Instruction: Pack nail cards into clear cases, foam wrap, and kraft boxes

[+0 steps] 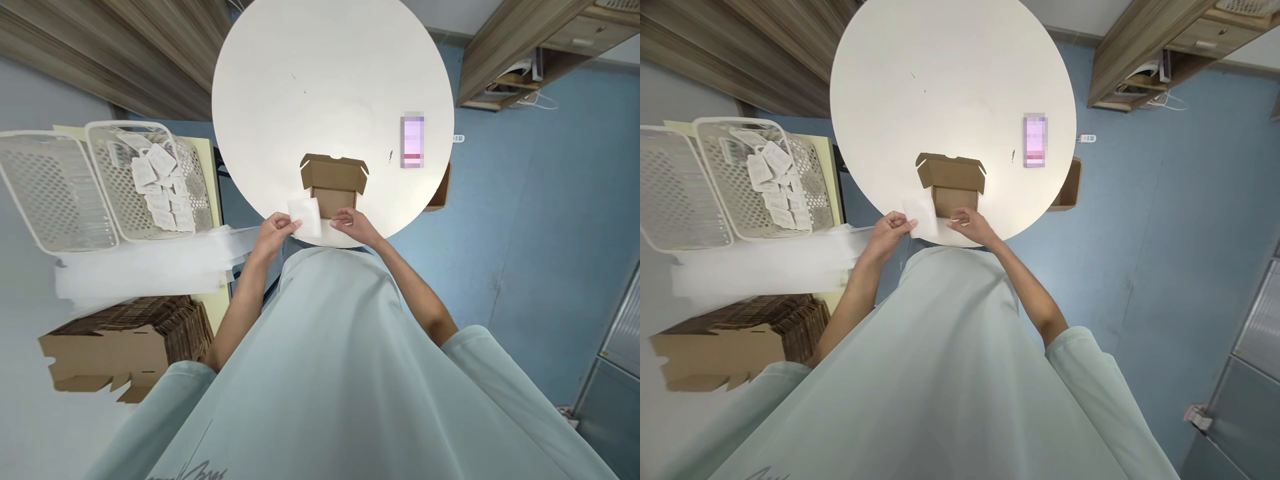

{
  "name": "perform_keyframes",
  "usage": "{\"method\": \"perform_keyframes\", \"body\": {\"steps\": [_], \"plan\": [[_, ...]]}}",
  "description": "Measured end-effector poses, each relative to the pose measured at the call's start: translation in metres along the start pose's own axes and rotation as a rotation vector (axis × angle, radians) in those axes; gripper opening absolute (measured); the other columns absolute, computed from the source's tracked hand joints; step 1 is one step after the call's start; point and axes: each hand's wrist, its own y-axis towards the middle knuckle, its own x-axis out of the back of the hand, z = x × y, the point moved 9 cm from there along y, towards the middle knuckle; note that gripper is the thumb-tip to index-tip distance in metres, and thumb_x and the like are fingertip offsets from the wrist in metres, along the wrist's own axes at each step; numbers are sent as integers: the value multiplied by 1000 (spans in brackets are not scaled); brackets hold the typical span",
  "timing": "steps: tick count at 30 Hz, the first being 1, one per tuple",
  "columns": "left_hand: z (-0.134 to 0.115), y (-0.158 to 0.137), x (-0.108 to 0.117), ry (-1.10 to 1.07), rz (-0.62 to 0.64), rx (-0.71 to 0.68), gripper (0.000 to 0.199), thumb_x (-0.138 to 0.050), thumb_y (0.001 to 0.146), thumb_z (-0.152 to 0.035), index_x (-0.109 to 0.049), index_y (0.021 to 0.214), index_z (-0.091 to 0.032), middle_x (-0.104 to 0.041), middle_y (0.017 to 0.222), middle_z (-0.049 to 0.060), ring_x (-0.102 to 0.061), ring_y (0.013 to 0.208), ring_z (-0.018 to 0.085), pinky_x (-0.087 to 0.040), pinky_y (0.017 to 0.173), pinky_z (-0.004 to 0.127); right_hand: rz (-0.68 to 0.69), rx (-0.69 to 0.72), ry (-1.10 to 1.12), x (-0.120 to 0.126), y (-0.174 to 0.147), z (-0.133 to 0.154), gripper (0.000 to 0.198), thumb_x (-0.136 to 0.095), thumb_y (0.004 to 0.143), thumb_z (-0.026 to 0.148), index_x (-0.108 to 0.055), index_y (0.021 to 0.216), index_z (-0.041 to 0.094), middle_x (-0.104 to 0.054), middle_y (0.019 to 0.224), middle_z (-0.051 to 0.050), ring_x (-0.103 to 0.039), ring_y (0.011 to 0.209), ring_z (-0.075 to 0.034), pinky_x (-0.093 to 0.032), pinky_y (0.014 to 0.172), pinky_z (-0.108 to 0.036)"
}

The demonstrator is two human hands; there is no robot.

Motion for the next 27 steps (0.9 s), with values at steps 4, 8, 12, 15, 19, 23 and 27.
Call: {"method": "perform_keyframes", "body": {"steps": [4, 8, 12, 15, 19, 23, 27], "plan": [[-10, 7, -30, 63, 73, -25, 60, -103, 63, -59, -63, 90, -24, -81, 93, 5, -76, 91, 24, -64, 86, 40, 70, -30, 184, -12, 6, -5, 68, -99, 83, 55, -70, 137, 24, -83, 139, -14, -78, 133, -31, -63, 121, -53], [-15, 21, -48, 110, 88, -50, 57, -104, 67, -55, -65, 92, -23, -81, 94, 6, -77, 93, 26, -66, 89, 43, 39, 7, 244, -7, 13, -9, 63, -96, 85, 57, -70, 131, 23, -86, 124, -11, -82, 120, -30, -67, 113, -51], [-13, 39, -61, 186, 59, -69, 46, -101, 75, -44, -69, 98, -20, -82, 99, 10, -78, 95, 27, -65, 96, 46, -40, 11, 190, 3, 24, -17, 51, -88, 91, 55, -69, 125, 23, -86, 115, -8, -82, 107, -27, -69, 103, -47], [-9, 54, -74, 300, 14, -85, 30, -91, 85, -33, -70, 102, -20, -83, 107, 13, -79, 101, 29, -63, 102, 47, -122, -48, 72, 10, 36, -27, 39, -80, 97, 45, -67, 126, 22, -86, 113, -7, -82, 105, -25, -67, 100, -43], [-6, 67, -92, 519, -41, -130, 18, -76, 92, -23, -73, 110, -21, -85, 121, 15, -80, 112, 35, -58, 110, 49, -245, -109, -216, 16, 48, -31, 36, -68, 104, 31, -59, 139, 24, -85, 112, -6, -82, 111, -29, -65, 104, -46], [-3, 71, -104, 612, -60, -188, 38, -69, 95, -23, -72, 133, -22, -84, 129, 17, -78, 124, 41, -54, 117, 56, -256, -116, -441, 6, 53, -26, 39, -55, 107, 22, -50, 146, 23, -83, 119, -11, -79, 116, -37, -63, 108, -56], [3, 71, -111, 645, -43, -186, 46, -67, 97, -28, -68, 142, -22, -80, 135, 22, -73, 131, 48, -51, 118, 65, -203, -147, -587, -7, 58, -26, 39, -50, 109, 18, -50, 148, 17, -77, 135, -23, -77, 124, -41, -61, 112, -61]]}}
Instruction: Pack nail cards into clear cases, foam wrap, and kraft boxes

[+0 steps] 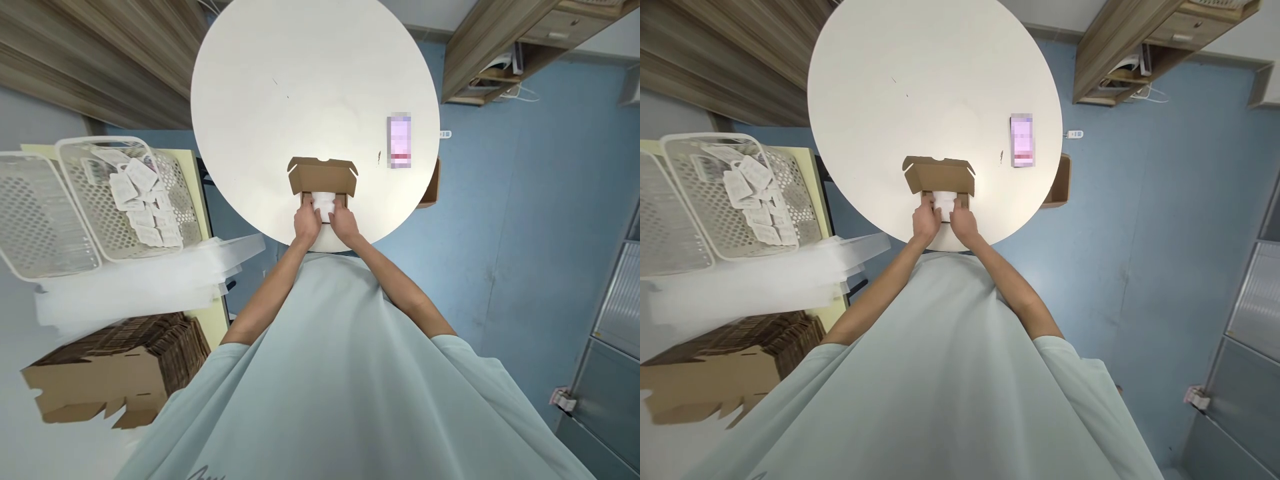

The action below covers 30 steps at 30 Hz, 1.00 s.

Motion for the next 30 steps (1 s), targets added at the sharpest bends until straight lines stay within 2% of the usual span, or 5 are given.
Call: {"method": "perform_keyframes", "body": {"steps": [8, 15, 19, 22, 30], "plan": [[-14, -3, -1, 132, 43, -43, 35, -68, 95, -22, -74, 129, -21, -66, 152, 24, -73, 128, 47, -54, 114, 59, 44, 23, -170, -1, -4, 10, 26, -52, 112, 16, -64, 135, 14, -70, 147, -28, -78, 121, -39, -62, 107, -54], [-5, -11, 73, 60, -208, -63, 30, -68, 102, -32, -68, 130, -22, -72, 135, 16, -75, 117, 35, -56, 116, 52, -116, -5, -36, 65, -44, -23, 36, -52, 119, 48, -65, 96, 24, -79, 101, -12, -74, 94, -30, -59, 91, -42], [-9, 15, 100, -76, -246, -125, 70, -81, 96, -35, -56, 159, -20, -62, 162, 21, -63, 150, 35, -51, 128, 49, -352, 35, 153, 114, -37, -36, 43, -62, 112, 63, -68, 126, 22, -77, 128, -16, -73, 114, -30, -61, 104, -45], [-20, 40, 94, -202, -134, -185, 89, -89, 92, -41, -50, 170, -22, -61, 167, 21, -61, 156, 38, -48, 132, 53, -334, 116, 329, 119, -7, -30, 69, -67, 106, 73, -60, 154, 25, -70, 154, -19, -70, 134, -34, -61, 116, -52], [-42, 44, 83, -261, 4, -229, 76, -82, 91, -34, -60, 162, -18, -72, 154, 21, -75, 136, 38, -62, 118, 57, -188, 171, 313, 106, 30, -7, 66, -61, 112, 68, -59, 163, 25, -75, 150, -16, -78, 124, -33, -62, 119, -55]]}}
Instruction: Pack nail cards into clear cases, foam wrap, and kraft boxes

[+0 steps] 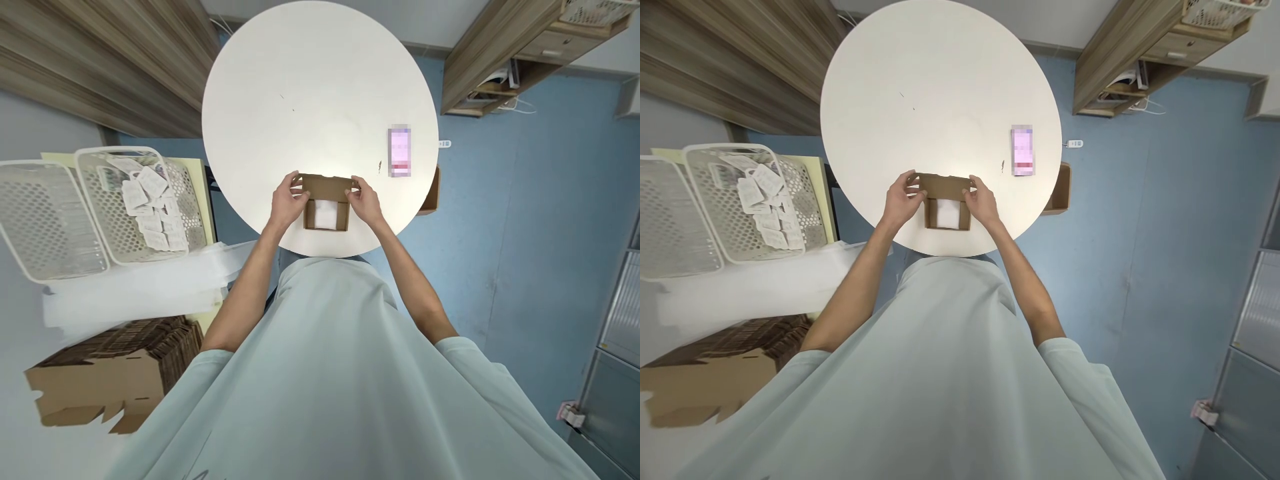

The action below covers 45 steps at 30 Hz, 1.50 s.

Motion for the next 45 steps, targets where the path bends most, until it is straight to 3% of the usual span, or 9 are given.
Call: {"method": "perform_keyframes", "body": {"steps": [8, 16, 20, 23, 28, 31, 35, 39, 45], "plan": [[-13, -2, -4, -99, -2, -28, 53, -76, 99, -35, -63, 149, -21, -68, 158, 18, -70, 146, 34, -57, 122, 47, -35, 126, 33, 14, -3, 19, 68, -42, 116, 74, -64, 161, 27, -69, 164, -14, -68, 148, -35, -57, 128, -57], [27, -40, -29, -27, -18, -92, 45, -62, 102, -30, -63, 147, -23, -72, 156, 16, -73, 138, 30, -57, 125, 51, -12, 169, -61, -7, -48, -14, 61, -37, 118, 49, -53, 171, 23, -55, 179, -13, -53, 167, -32, -44, 141, -59], [33, -70, -29, 165, -64, -158, 57, -69, 102, -36, -60, 156, -22, -65, 167, 19, -58, 159, 36, -43, 138, 57, -2, 161, -127, -14, -77, -23, 64, -39, 118, 48, -44, 176, 22, -56, 177, -16, -56, 164, -32, -48, 137, -58], [30, -86, -26, 270, -94, -172, 51, -61, 106, -33, -64, 156, -22, -69, 162, 17, -62, 155, 37, -46, 135, 57, -28, 105, -227, -13, -91, -22, 58, -36, 119, 41, -49, 172, 20, -67, 165, -18, -64, 153, -35, -56, 128, -58], [46, -92, -34, 345, -23, 1, 42, -60, 104, -25, -74, 144, -25, -83, 139, 12, -76, 133, 37, -58, 119, 54, 106, -105, -454, -23, -95, -29, 47, -37, 116, 24, -58, 158, 19, -83, 126, -17, -79, 114, -37, -63, 102, -53], [62, -90, -40, 345, 12, 124, 37, -69, 99, -23, -76, 135, -26, -86, 125, 11, -79, 124, 39, -60, 111, 53, 229, -218, -578, -34, -93, -41, 40, -39, 115, 20, -63, 146, 16, -84, 115, -19, -79, 107, -40, -62, 96, -51], [73, -87, -42, 313, -4, 194, 36, -76, 93, -19, -76, 128, -29, -87, 123, 9, -80, 121, 37, -61, 107, 50, 279, -224, -533, -44, -91, -52, 30, -46, 115, 23, -65, 137, 19, -83, 128, -20, -78, 118, -40, -61, 96, -47], [78, -87, -45, 331, 28, 281, 39, -71, 90, -11, -76, 125, -25, -87, 128, 10, -82, 117, 35, -61, 105, 47, 287, -193, -351, -49, -93, -59, 35, -59, 117, 44, -65, 142, 21, -82, 141, -17, -78, 130, -37, -62, 101, -43], [73, -91, -46, 301, 18, 292, 33, -73, 94, -25, -79, 126, -23, -86, 134, 11, -82, 124, 33, -61, 110, 44, 234, -226, -315, -41, -86, -72, 42, -41, 122, 40, -70, 144, 20, -83, 142, -16, -78, 133, -35, -60, 106, -42]]}}
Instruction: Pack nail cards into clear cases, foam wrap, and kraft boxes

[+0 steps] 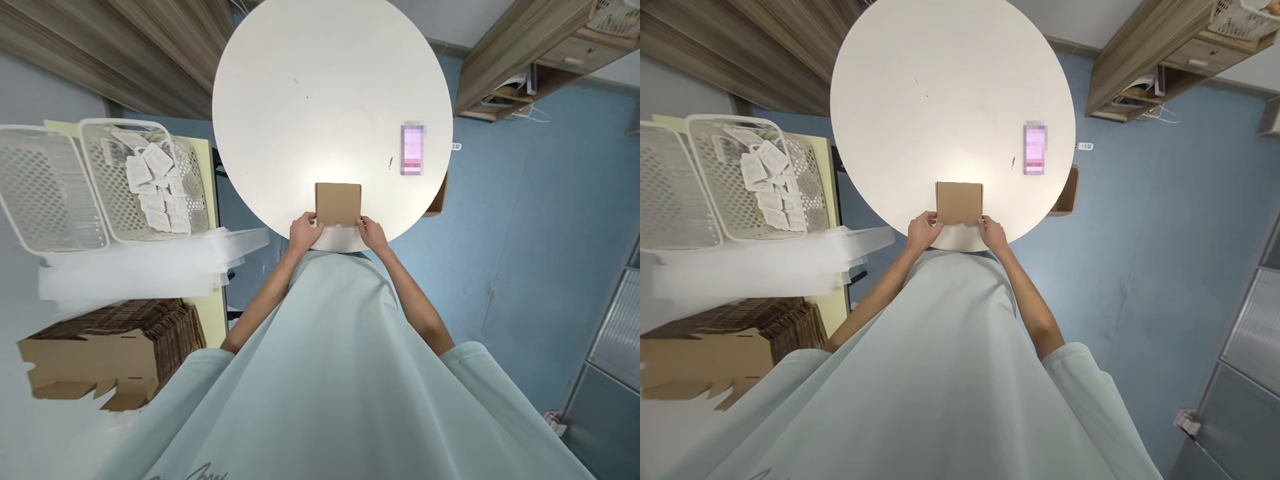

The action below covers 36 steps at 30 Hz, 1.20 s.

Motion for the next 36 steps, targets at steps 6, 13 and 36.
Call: {"method": "perform_keyframes", "body": {"steps": [6, 13, 36], "plan": [[4, 6, -4, 29, 14, 32, 33, -63, 104, -25, -82, 130, -21, -85, 138, 11, -82, 127, 32, -60, 113, 44, -3, -18, -9, -3, 10, -2, 38, -47, 117, 31, -73, 143, 20, -83, 142, -14, -79, 128, -32, -61, 105, -40], [7, 11, -13, 13, 29, 42, 44, -60, 105, -22, -76, 146, -19, -81, 146, 13, -82, 124, 31, -60, 117, 45, -82, -33, -20, 1, 14, -4, 48, -53, 114, 30, -65, 158, 17, -77, 149, -17, -79, 122, -31, -62, 112, -45], [-20, 16, 15, -357, 30, -138, 55, -74, 104, -47, -72, 154, -23, -80, 138, 13, -78, 103, 23, -63, 104, 40, -162, 118, 415, 44, 7, 5, 71, -49, 115, 67, -56, 173, 28, -55, 180, -11, -70, 137, -27, -63, 111, -41]]}}
